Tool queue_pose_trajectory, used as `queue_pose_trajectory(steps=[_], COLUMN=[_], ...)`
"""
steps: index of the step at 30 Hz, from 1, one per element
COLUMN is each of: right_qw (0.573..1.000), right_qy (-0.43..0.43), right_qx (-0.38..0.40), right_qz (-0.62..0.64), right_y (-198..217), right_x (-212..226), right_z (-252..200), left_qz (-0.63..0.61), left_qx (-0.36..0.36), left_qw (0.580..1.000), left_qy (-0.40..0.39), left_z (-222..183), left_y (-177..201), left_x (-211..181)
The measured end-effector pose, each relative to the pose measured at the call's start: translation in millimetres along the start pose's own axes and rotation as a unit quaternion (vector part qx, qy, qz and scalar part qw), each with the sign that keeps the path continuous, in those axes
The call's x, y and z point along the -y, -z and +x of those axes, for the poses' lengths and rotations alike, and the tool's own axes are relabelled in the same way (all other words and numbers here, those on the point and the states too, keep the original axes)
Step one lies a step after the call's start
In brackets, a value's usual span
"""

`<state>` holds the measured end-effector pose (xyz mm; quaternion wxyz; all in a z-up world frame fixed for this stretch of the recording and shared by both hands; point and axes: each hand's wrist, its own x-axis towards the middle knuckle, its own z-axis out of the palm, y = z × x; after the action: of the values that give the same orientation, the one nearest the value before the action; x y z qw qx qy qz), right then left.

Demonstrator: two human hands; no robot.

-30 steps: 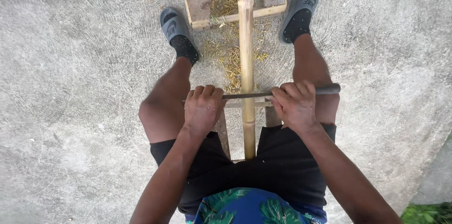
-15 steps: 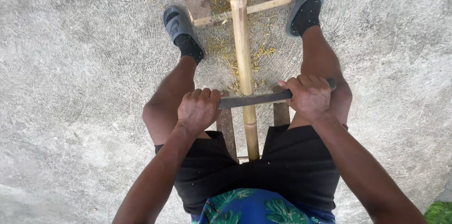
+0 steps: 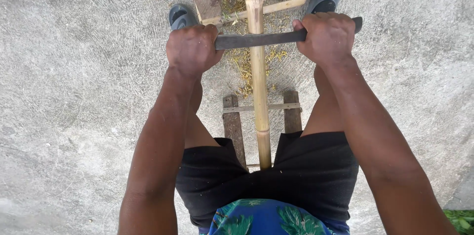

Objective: Scraping the outer layer of a bamboo pole with a machete while sitting on a wooden frame.

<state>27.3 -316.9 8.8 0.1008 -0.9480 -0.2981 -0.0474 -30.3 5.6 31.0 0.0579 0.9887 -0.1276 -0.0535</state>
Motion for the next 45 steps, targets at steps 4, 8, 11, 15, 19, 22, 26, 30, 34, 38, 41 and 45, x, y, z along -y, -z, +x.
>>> queue_pose_trajectory(steps=[4, 8, 11, 15, 19, 22, 26, 30, 34, 38, 41, 45], right_qw=[0.999, 0.996, 0.995, 0.998, 0.992, 0.99, 0.985, 0.987, 0.978, 0.976, 0.974, 0.985], right_qy=[0.004, -0.025, -0.032, -0.023, -0.059, -0.102, -0.134, -0.108, -0.102, -0.15, -0.154, -0.128], right_qx=[-0.009, 0.079, 0.084, -0.029, -0.035, 0.021, 0.021, -0.025, -0.081, 0.004, 0.017, -0.026], right_qz=[0.041, 0.035, 0.034, 0.048, 0.106, 0.098, 0.108, 0.112, 0.162, 0.161, 0.168, 0.111], right_y=[7, 3, -15, -31, -34, -22, -35, -64, -54, -35, -42, -56], right_x=[13, 15, -1, -10, 8, 33, 32, 5, 16, 44, 40, 14], right_z=[-26, -46, -22, 19, -7, -40, -35, 1, 3, -38, -42, 4], left_qz=[-0.012, -0.03, -0.014, 0.063, 0.079, 0.077, 0.088, 0.117, 0.164, 0.136, 0.137, 0.156], left_qx=[0.061, 0.135, 0.155, 0.105, 0.181, 0.266, 0.302, 0.231, 0.287, 0.433, 0.445, 0.343], left_qw=[0.998, 0.99, 0.988, 0.992, 0.98, 0.961, 0.949, 0.965, 0.944, 0.891, 0.885, 0.926], left_qy=[0.011, 0.011, 0.015, 0.011, -0.005, -0.023, -0.02, -0.047, -0.001, -0.015, -0.025, -0.018], left_z=[-29, -31, 5, 60, 50, 28, 51, 89, 101, 75, 73, 98], left_y=[5, 4, 25, 40, 62, 69, 80, 84, 102, 107, 104, 99], left_x=[-16, -16, -4, 19, 8, -7, -5, 14, 3, -14, -13, 8])
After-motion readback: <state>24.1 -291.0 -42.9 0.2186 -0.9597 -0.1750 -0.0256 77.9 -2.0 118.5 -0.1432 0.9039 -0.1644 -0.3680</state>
